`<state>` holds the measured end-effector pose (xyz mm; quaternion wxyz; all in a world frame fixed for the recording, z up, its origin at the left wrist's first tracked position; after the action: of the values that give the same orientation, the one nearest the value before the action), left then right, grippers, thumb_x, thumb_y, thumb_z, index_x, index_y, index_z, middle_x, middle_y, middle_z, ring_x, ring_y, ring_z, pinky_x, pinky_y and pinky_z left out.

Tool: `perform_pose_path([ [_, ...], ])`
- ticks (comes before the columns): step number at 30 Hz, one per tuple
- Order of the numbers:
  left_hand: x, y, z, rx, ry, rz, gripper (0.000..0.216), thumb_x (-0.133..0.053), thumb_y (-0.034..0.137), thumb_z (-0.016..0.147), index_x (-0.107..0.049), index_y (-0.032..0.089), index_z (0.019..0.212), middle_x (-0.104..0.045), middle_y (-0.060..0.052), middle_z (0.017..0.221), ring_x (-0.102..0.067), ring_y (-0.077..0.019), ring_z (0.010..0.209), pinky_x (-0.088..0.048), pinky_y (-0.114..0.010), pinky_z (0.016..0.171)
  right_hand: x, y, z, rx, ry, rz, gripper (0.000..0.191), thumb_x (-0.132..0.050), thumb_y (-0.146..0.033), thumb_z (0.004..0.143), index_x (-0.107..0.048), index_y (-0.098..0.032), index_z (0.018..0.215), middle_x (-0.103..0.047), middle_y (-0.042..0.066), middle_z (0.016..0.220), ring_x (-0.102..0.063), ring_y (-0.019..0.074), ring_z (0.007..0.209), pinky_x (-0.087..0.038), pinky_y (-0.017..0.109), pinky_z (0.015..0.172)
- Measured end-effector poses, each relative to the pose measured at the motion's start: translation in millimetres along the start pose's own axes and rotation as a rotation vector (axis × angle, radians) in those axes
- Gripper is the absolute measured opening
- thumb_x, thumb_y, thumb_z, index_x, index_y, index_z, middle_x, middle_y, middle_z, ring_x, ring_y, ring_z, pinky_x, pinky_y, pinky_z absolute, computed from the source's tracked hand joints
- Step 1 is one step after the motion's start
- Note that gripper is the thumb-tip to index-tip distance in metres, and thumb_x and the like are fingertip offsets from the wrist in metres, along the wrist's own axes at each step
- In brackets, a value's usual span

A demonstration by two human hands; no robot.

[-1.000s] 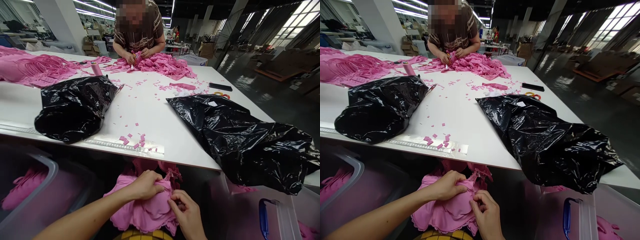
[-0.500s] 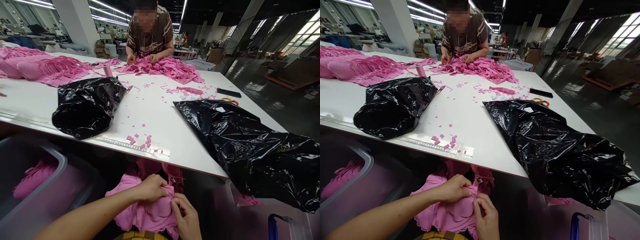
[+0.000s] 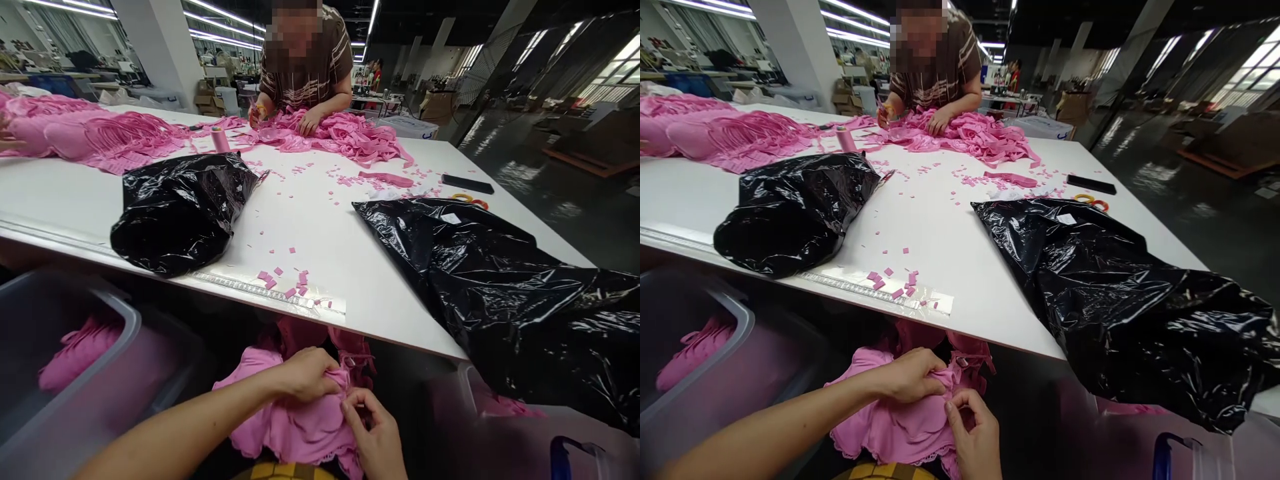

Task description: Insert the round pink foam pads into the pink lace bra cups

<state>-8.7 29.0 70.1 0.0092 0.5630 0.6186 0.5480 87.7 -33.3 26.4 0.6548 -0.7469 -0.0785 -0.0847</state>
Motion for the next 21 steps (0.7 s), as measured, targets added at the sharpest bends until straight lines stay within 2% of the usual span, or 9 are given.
perform_pose_path([
  [2, -3.1, -4.8, 1.7, 0.002, -0.032, -0.053, 0.020, -0.052, 0.031, 0.071, -0.046, 0.018, 0.057, -0.046, 0.004, 0.057, -0.039, -0.0105, 0.055, -0.028, -0.021, 0.048, -2.3, 4.6, 2.0, -0.072, -0.045, 0.052, 0.029, -0.059, -0.046, 0.075, -0.054, -0.018, 0.070, -0.052, 0.000, 0.065, -0.049, 0.0137, 0.059, -0.042, 0.022, 0.054],
  [6, -11.1, -5.7, 6.5, -0.019, -0.029, 0.048, 0.028, -0.063, 0.038, 0.064, -0.045, 0.018, 0.054, -0.044, 0.004, 0.053, -0.040, -0.0112, 0.053, -0.027, -0.023, 0.047, -5.7, 11.7, 4.9, -0.132, -0.082, 0.110, 0.035, -0.062, -0.049, 0.071, -0.052, -0.017, 0.066, -0.046, -0.002, 0.058, -0.042, 0.0115, 0.054, -0.035, 0.021, 0.050],
  [9, -13.4, -7.9, 9.9, 0.025, -0.009, 0.052, 0.023, -0.059, 0.037, 0.069, -0.053, 0.019, 0.057, -0.054, 0.002, 0.056, -0.047, -0.0133, 0.055, -0.030, -0.023, 0.048, -7.7, 26.0, 5.5, -0.203, -0.117, 0.233, 0.034, -0.065, -0.049, 0.069, -0.052, -0.017, 0.073, -0.042, -0.005, 0.055, -0.037, 0.0091, 0.050, -0.030, 0.019, 0.046],
  [11, -9.7, -10.4, 8.1, 0.044, -0.007, 0.037, 0.020, -0.056, 0.039, 0.072, -0.062, 0.020, 0.071, -0.065, -0.001, 0.072, -0.057, -0.0180, 0.067, -0.037, -0.024, 0.054, -2.9, 35.0, 6.4, -0.240, -0.113, 0.289, 0.034, -0.066, -0.048, 0.068, -0.052, -0.018, 0.076, -0.043, -0.006, 0.055, -0.038, 0.0085, 0.049, -0.030, 0.019, 0.046],
  [13, 2.2, -16.6, 0.4, 0.046, 0.034, 0.007, 0.031, -0.054, 0.039, 0.074, -0.063, 0.022, 0.098, -0.068, -0.005, 0.093, -0.061, -0.0228, 0.084, -0.044, -0.028, 0.066, 5.6, 42.1, 8.1, -0.266, -0.101, 0.306, 0.035, -0.068, -0.048, 0.067, -0.054, -0.018, 0.079, -0.047, -0.005, 0.056, -0.041, 0.0090, 0.050, -0.032, 0.019, 0.046],
  [15, 15.5, -30.0, -12.7, 0.049, 0.077, -0.005, 0.044, -0.054, 0.038, 0.075, -0.055, 0.024, 0.117, -0.065, -0.006, 0.110, -0.059, -0.0244, 0.099, -0.044, -0.031, 0.080, 12.9, 47.8, 9.9, -0.287, -0.120, 0.293, 0.038, -0.068, -0.049, 0.066, -0.055, -0.018, 0.085, -0.050, -0.004, 0.057, -0.044, 0.0101, 0.050, -0.035, 0.020, 0.046],
  [19, 24.5, -74.3, -40.9, 0.127, 0.041, 0.117, 0.059, -0.057, 0.039, 0.074, -0.046, 0.021, 0.128, -0.052, -0.010, 0.130, -0.049, -0.0280, 0.117, -0.037, -0.037, 0.097, 26.9, 45.3, 21.2, -0.200, -0.167, 0.107, 0.040, -0.067, -0.046, 0.066, -0.058, -0.017, 0.092, -0.058, 0.000, 0.061, -0.052, 0.0145, 0.051, -0.043, 0.025, 0.048],
  [21, 23.4, -93.1, -50.2, 0.171, 0.007, 0.157, 0.069, -0.060, 0.042, 0.071, -0.039, 0.020, 0.133, -0.043, -0.012, 0.137, -0.043, -0.0293, 0.122, -0.034, -0.039, 0.100, 35.6, 31.5, 32.8, -0.097, -0.136, -0.099, 0.046, -0.069, -0.043, 0.064, -0.061, -0.016, 0.101, -0.066, 0.007, 0.079, -0.061, 0.0215, 0.066, -0.050, 0.033, 0.061],
])
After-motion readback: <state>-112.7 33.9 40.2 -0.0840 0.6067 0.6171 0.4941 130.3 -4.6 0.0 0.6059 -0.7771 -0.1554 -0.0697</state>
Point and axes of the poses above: each hand's wrist, its own z-axis towards the middle knuckle, its own x-axis out of the back of the hand, y = z × x, the point moved 10 cm from there along z, towards the middle knuckle
